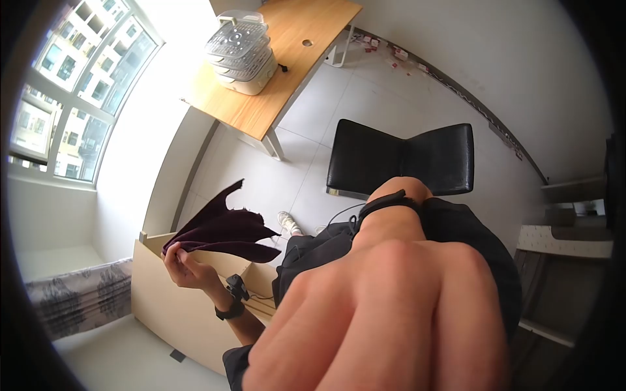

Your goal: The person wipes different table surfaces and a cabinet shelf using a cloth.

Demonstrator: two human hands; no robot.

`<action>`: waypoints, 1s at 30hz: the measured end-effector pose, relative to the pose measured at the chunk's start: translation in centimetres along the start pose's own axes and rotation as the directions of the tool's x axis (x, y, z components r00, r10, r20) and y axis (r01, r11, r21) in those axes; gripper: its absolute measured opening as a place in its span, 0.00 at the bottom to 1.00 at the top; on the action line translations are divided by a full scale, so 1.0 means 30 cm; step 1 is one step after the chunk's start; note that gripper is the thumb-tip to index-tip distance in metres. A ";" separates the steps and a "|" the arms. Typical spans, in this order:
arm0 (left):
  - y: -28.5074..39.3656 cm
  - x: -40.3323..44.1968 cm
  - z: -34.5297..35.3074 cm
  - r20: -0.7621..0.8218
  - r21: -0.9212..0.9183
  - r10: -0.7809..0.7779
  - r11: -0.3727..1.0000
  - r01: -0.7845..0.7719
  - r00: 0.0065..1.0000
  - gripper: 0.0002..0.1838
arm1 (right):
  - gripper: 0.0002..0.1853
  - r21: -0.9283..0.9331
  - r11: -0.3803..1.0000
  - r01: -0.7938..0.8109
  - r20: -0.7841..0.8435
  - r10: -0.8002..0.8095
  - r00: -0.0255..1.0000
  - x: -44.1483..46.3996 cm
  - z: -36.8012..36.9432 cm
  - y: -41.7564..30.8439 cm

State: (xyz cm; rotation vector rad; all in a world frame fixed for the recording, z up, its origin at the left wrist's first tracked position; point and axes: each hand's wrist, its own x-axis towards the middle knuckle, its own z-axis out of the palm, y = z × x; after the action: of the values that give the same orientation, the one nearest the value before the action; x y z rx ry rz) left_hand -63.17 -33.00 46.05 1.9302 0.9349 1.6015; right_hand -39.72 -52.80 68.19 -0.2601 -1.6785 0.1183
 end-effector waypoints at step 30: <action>-0.274 0.515 0.324 0.387 -0.614 0.092 0.768 0.182 0.917 0.02 | 0.15 -0.744 0.666 -0.045 -0.324 -0.302 0.897 0.068 -0.117 0.193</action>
State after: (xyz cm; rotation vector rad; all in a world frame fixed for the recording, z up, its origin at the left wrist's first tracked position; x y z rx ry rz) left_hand -54.02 -15.33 48.23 1.6095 0.2028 1.1992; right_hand -35.88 -46.96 69.26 -0.7219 -1.2131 -0.7219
